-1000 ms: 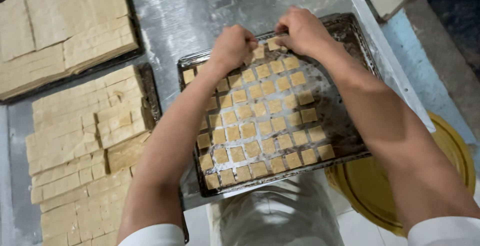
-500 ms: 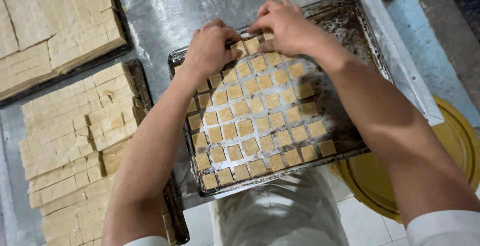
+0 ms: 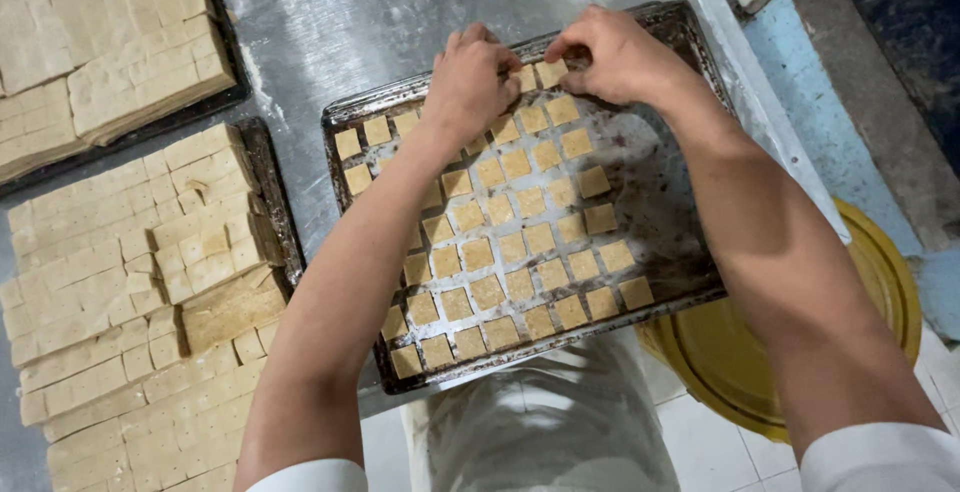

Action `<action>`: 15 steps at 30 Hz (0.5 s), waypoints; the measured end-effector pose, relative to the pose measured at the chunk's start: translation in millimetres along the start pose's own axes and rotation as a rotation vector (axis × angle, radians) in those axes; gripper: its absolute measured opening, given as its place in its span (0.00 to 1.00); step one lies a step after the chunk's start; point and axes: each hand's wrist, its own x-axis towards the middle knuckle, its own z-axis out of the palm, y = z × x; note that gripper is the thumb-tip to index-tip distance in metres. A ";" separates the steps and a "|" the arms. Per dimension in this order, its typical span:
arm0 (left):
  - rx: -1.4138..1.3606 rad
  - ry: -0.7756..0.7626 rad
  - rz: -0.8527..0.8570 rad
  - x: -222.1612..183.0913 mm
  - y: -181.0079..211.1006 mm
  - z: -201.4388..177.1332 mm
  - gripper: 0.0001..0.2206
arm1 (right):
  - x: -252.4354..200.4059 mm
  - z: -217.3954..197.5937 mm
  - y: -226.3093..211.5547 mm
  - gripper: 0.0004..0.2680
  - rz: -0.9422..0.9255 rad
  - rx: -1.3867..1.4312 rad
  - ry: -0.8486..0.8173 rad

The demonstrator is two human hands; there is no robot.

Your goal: The person picks up square pieces of dough from a large tray and arranges them onto a smaller baking tray by hand.

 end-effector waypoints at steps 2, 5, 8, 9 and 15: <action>0.008 0.007 -0.004 -1.7 -0.5 -1.3 0.08 | 0.1 0.8 2.6 0.14 -0.004 0.014 0.003; 0.005 -0.005 -0.036 -2.3 2.0 -3.1 0.08 | 4.1 0.2 1.9 0.14 0.025 0.035 -0.030; -0.011 0.046 0.025 -6.3 4.5 -9.2 0.11 | 1.3 -2.6 1.2 0.15 0.058 0.012 -0.052; -0.032 0.075 0.055 -10.3 3.3 -15.7 0.12 | -0.7 -4.7 0.8 0.15 0.012 0.019 -0.026; -0.076 0.202 0.186 -84.4 -29.8 -102.1 0.14 | -18.7 -12.2 -18.4 0.12 -0.009 0.038 0.134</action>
